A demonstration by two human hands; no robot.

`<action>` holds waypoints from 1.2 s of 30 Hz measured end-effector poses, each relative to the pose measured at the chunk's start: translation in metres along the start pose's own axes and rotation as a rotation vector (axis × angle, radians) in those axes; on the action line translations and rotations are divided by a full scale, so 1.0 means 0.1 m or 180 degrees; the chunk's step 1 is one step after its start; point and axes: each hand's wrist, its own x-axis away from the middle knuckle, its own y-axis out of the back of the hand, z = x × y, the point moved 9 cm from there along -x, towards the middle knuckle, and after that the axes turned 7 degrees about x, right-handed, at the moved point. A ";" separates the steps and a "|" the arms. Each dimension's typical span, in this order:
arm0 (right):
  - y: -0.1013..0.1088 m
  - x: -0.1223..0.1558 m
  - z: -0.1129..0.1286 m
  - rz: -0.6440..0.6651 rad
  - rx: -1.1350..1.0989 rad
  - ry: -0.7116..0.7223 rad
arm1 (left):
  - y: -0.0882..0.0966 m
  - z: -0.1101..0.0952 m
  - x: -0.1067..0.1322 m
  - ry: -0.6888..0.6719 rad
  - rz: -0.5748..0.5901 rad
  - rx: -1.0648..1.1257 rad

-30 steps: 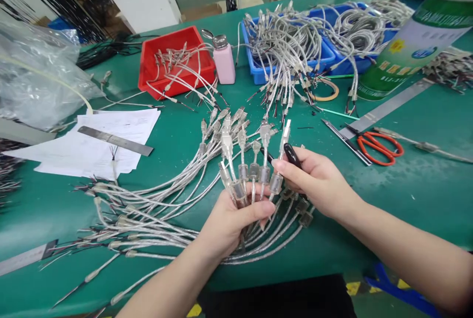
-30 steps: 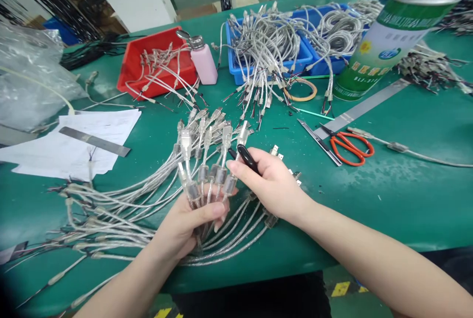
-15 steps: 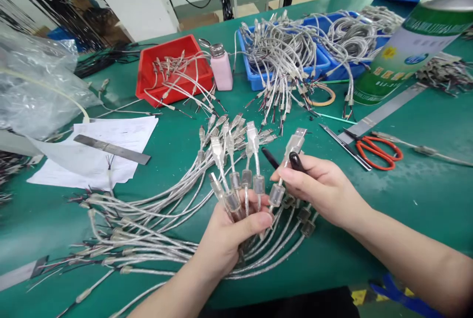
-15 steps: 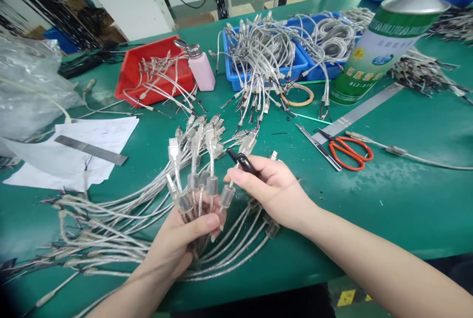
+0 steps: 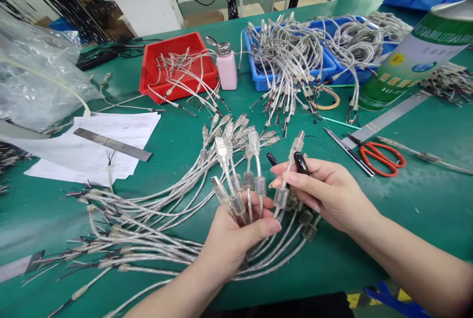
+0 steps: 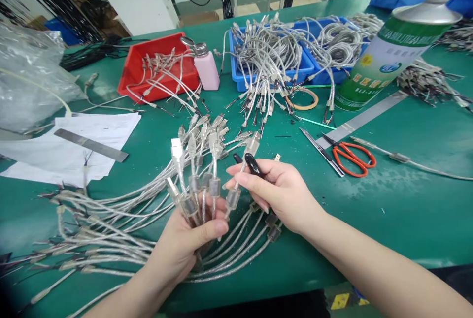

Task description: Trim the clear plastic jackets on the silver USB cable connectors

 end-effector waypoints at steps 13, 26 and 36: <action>0.06 0.01 0.23 -0.0097 0.1501 0.0652 | -0.12 -0.04 0.00 0.0211 0.0239 0.0208; 0.43 -0.32 0.16 -0.0649 0.4469 0.0813 | -0.04 -0.11 -0.02 0.0075 0.0045 -0.0042; 1.76 -0.45 -0.06 -0.1514 0.4890 -0.0916 | -0.01 -0.17 -0.02 -0.0035 0.0042 0.0340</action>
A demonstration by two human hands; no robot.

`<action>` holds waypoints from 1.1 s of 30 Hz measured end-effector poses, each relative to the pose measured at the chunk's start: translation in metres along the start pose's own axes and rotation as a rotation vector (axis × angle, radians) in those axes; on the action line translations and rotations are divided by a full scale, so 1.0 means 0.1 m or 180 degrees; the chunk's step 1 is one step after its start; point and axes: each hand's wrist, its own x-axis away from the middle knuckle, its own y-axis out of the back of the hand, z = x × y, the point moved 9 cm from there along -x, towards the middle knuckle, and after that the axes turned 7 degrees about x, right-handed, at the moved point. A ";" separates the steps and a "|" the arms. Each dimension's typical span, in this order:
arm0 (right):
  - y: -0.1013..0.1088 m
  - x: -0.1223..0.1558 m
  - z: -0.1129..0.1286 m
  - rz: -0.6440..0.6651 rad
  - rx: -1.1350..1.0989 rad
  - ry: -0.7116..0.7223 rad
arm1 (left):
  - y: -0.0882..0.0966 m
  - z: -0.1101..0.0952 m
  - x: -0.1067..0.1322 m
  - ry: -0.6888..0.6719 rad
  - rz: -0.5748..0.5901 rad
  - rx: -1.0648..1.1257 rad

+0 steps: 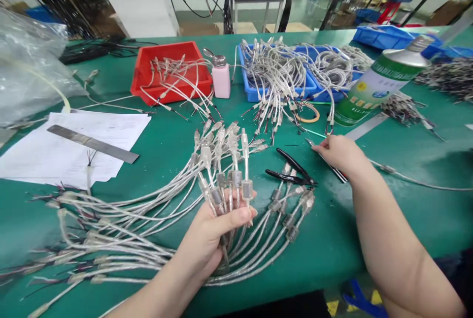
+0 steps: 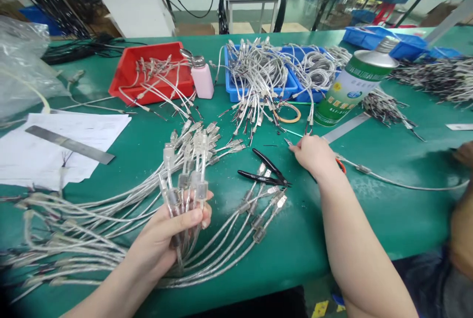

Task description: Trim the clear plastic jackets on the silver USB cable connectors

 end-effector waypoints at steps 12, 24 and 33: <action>0.24 0.08 0.06 -0.0677 -0.0581 0.0115 | -0.03 -0.07 -0.02 -0.0172 0.0044 0.0204; 0.60 0.72 0.77 -0.0613 -0.3473 0.1181 | -0.02 -0.04 -0.04 -0.0086 0.0136 0.0441; 0.72 1.50 1.39 -0.0735 -0.2241 0.3018 | -0.02 -0.03 -0.05 -0.0079 0.0183 0.0481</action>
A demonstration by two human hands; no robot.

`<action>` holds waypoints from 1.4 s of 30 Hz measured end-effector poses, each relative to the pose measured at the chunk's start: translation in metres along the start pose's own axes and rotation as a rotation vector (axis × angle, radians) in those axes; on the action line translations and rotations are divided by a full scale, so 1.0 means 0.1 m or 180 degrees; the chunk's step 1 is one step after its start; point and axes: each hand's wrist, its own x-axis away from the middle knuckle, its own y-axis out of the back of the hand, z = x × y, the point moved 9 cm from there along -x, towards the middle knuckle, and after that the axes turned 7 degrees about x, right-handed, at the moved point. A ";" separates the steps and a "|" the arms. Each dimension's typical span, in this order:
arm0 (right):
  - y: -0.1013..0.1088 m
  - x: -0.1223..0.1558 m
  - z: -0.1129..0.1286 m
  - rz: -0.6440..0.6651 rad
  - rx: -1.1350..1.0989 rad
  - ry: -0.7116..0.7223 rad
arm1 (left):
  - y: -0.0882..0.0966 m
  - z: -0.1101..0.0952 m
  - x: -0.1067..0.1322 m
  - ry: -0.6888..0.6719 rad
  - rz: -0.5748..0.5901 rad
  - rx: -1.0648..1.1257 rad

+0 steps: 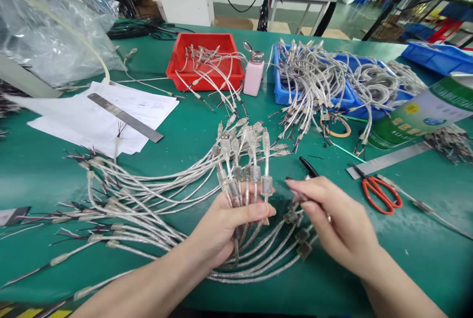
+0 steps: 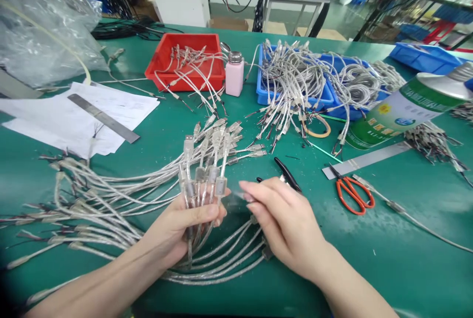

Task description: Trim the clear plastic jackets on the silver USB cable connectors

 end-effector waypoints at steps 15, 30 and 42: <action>-0.12 0.01 0.22 0.0035 0.1206 0.0484 | 0.01 0.00 0.00 -0.0142 -0.0035 0.0006; -0.07 0.02 0.24 -0.0298 0.1475 0.0406 | 0.01 0.01 0.01 -0.0123 -0.0083 0.0067; -0.02 0.04 0.16 -0.0361 0.1128 0.0193 | 0.06 0.07 0.02 0.0007 -0.0262 0.0058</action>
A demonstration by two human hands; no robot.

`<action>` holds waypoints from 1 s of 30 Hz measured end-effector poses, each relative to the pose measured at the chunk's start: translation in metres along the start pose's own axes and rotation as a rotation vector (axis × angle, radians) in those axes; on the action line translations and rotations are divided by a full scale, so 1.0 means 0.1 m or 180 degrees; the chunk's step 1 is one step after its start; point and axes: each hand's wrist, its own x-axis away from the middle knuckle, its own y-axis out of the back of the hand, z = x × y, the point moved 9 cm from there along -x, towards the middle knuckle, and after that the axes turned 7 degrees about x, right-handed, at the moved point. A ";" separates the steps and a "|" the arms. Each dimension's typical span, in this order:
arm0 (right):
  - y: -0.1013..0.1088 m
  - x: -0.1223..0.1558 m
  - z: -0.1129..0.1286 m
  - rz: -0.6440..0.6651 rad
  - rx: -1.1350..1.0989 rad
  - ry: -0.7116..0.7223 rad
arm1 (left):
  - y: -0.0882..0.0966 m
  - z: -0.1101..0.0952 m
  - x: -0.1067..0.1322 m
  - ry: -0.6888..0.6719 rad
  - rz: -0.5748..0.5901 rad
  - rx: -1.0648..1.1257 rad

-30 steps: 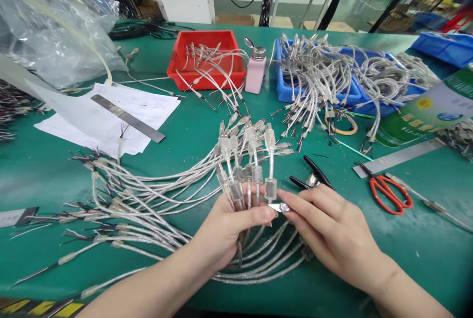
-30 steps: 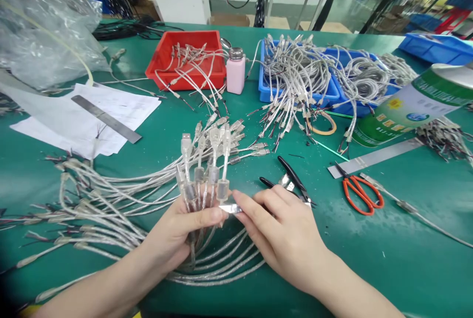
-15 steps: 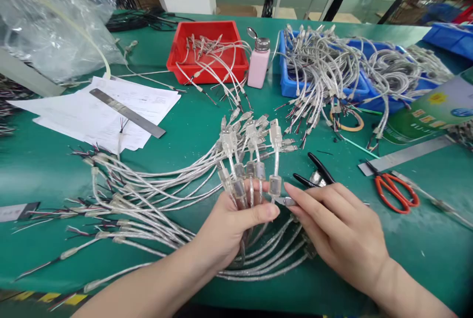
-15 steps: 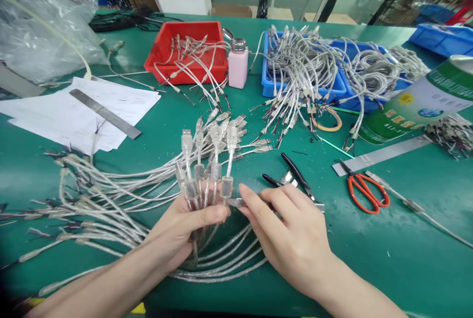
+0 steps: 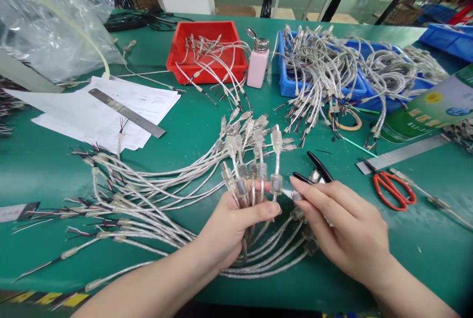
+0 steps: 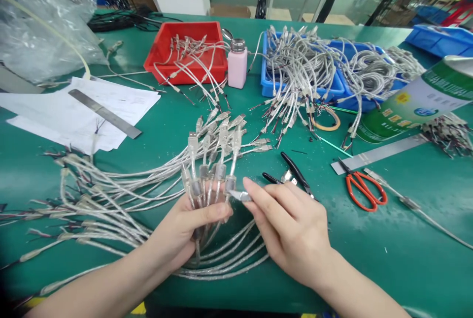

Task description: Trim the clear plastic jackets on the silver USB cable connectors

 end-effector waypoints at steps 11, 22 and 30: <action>-0.06 0.00 0.07 0.0187 0.0286 0.0176 | -0.04 -0.05 -0.01 -0.0126 0.0128 0.0071; 0.03 -0.03 -0.02 -0.0142 0.0245 -0.0045 | 0.01 0.02 -0.01 0.0104 -0.0097 -0.0062; 0.00 -0.05 -0.18 -0.0053 -0.0349 -0.0444 | -0.09 -0.09 0.01 -0.0073 0.0267 -0.0176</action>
